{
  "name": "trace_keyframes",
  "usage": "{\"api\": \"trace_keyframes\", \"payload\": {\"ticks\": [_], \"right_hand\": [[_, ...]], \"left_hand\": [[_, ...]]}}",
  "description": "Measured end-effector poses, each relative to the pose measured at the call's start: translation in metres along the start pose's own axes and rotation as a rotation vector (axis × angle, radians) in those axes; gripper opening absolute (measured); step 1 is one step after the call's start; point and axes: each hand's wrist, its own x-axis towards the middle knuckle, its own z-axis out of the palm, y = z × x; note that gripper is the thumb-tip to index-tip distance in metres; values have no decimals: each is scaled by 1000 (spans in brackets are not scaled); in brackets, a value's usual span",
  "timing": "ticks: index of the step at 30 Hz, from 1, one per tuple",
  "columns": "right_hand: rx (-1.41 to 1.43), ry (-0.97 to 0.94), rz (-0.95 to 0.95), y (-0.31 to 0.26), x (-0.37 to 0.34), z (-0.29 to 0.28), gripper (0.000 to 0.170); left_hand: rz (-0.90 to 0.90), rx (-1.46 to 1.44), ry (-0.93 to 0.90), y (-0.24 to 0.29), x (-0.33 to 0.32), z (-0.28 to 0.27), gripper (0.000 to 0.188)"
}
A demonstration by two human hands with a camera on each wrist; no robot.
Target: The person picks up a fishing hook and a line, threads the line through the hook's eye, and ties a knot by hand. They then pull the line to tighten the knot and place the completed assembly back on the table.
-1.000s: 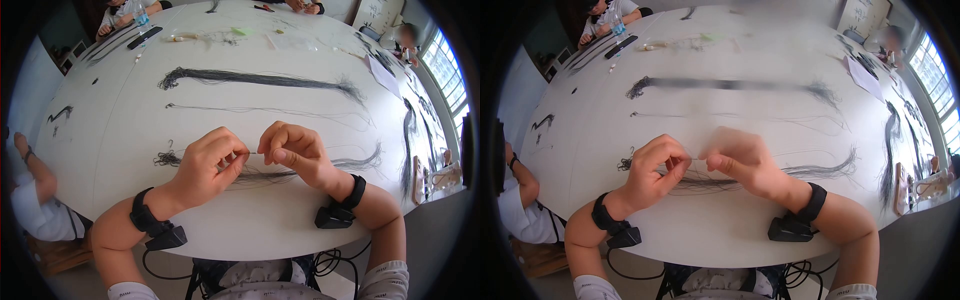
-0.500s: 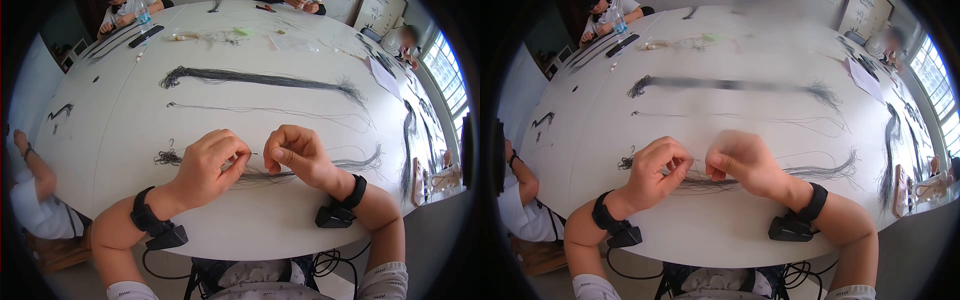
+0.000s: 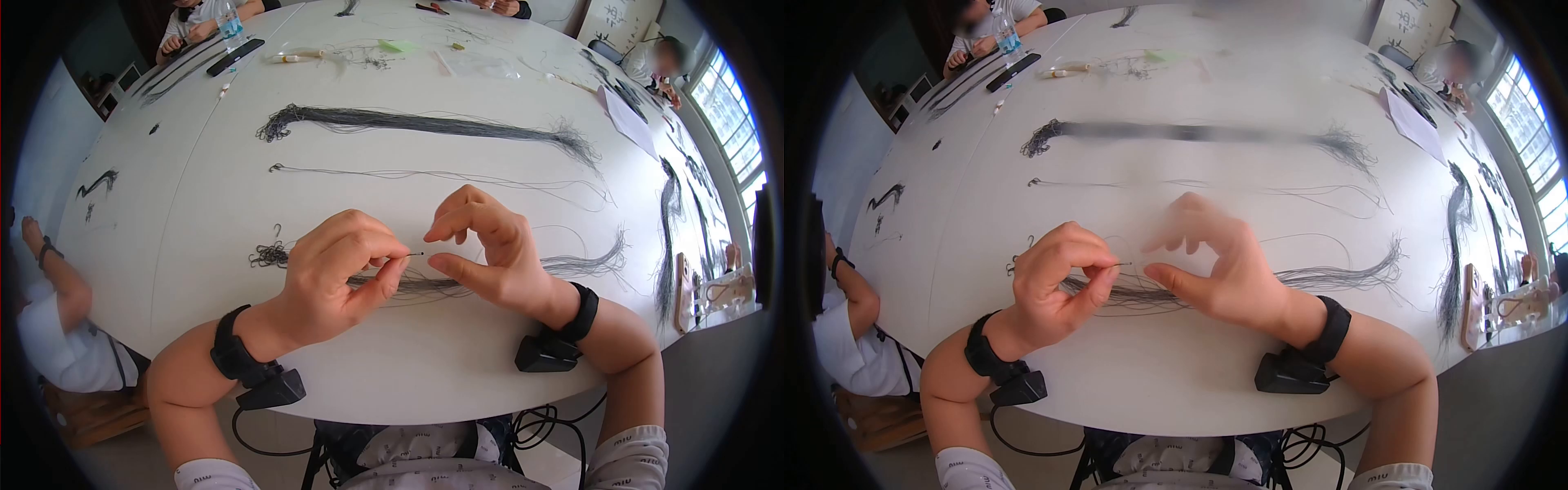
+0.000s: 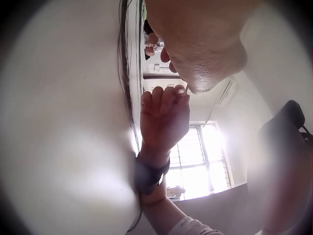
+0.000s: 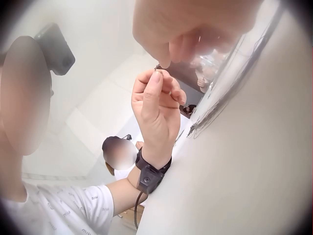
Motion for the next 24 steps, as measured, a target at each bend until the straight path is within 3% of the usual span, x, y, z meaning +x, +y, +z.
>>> {"api": "trace_keyframes", "payload": {"ticks": [2, 12, 18, 20, 24], "right_hand": [[23, 83, -160, 1, 2, 5, 22], [60, -21, -150, 0, 0, 6, 15], [1, 172, -2, 0, -1, 8, 6], [71, 341, 156, 5, 2, 6, 3], [67, 433, 139, 15, 5, 9, 6]], "left_hand": [[-3, -3, 0, 0, 0, 0, 18], [-3, -3, -57, 1, 0, 1, 17], [-1, -44, 41, 0, -1, -4, 14], [16, -70, 24, 2, -2, -3, 13], [-1, -62, 20, 3, -2, -4, 13]]}}
